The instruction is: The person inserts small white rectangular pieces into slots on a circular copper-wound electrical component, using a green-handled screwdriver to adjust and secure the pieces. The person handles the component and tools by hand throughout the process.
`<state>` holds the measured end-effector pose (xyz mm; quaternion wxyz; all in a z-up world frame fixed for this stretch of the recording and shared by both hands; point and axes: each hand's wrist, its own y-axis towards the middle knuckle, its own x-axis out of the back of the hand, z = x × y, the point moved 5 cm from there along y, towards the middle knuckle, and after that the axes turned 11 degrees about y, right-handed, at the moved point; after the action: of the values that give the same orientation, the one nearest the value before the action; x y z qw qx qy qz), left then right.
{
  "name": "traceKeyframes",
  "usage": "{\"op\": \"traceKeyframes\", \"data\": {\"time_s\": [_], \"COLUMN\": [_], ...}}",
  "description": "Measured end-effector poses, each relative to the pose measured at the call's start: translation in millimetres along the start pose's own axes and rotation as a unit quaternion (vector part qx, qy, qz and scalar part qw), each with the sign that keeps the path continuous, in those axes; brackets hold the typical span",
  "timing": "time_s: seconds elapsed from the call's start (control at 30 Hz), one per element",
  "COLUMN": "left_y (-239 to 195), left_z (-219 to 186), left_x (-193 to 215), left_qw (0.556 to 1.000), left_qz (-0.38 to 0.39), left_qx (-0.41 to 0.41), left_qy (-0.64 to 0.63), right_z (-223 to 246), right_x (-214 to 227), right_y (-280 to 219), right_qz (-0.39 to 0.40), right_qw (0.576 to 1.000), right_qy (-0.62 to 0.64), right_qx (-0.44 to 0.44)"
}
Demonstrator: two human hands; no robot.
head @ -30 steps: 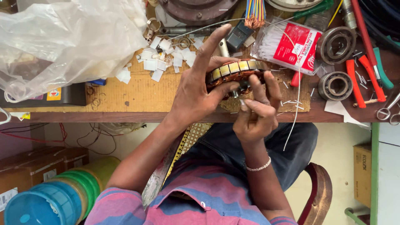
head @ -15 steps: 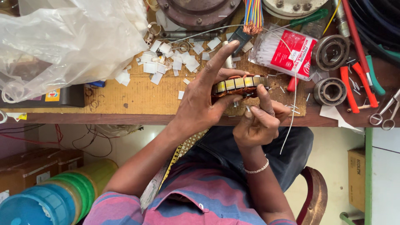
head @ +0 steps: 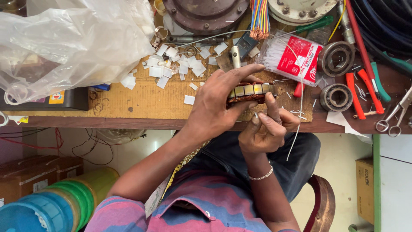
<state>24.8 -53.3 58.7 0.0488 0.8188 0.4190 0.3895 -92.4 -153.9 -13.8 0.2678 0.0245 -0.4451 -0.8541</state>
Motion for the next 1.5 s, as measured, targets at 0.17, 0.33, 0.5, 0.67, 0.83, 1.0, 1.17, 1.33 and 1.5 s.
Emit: {"op": "traceKeyframes", "data": {"time_s": [0.17,0.33,0.5,0.67,0.83,1.0,1.17,1.33,1.5], "left_y": [0.3,0.0,4.6,6.6,4.0,0.5,-3.7,-2.1,1.0], "left_z": [-2.5,-3.0,-0.6,2.4,6.5,5.9,1.4,4.8,1.5], "left_x": [-3.4,-3.7,-4.9,-1.4,-1.1,-2.1,-4.0,-3.5,-1.8], "left_qw": [0.999,0.999,0.999,1.000,1.000,0.998,0.997,0.997,0.998], "left_qz": [-0.008,-0.019,-0.025,-0.023,-0.026,-0.056,-0.076,-0.073,-0.065], "left_qx": [-0.014,-0.015,-0.016,-0.010,0.004,0.007,0.006,0.018,0.003], "left_qy": [0.032,0.030,0.030,0.009,0.006,0.006,0.015,0.007,0.014], "right_z": [-2.8,-4.7,-5.6,-5.8,-5.1,1.5,9.8,23.1,26.8], "right_x": [2.5,3.6,2.3,8.7,-4.1,-12.0,-11.4,-11.3,-10.8], "right_y": [-1.9,-5.2,-4.1,6.9,11.0,6.0,10.5,22.2,29.7], "right_qz": [-0.004,-0.022,-0.020,-0.040,0.027,-0.023,-0.037,0.021,0.025], "right_qw": [1.000,0.999,0.998,0.992,0.996,0.991,0.987,0.992,0.993], "right_qy": [0.017,0.022,0.055,0.117,0.079,0.115,0.122,0.079,0.065], "right_qx": [-0.010,-0.013,-0.023,-0.023,-0.019,-0.059,-0.093,-0.097,-0.100]}}
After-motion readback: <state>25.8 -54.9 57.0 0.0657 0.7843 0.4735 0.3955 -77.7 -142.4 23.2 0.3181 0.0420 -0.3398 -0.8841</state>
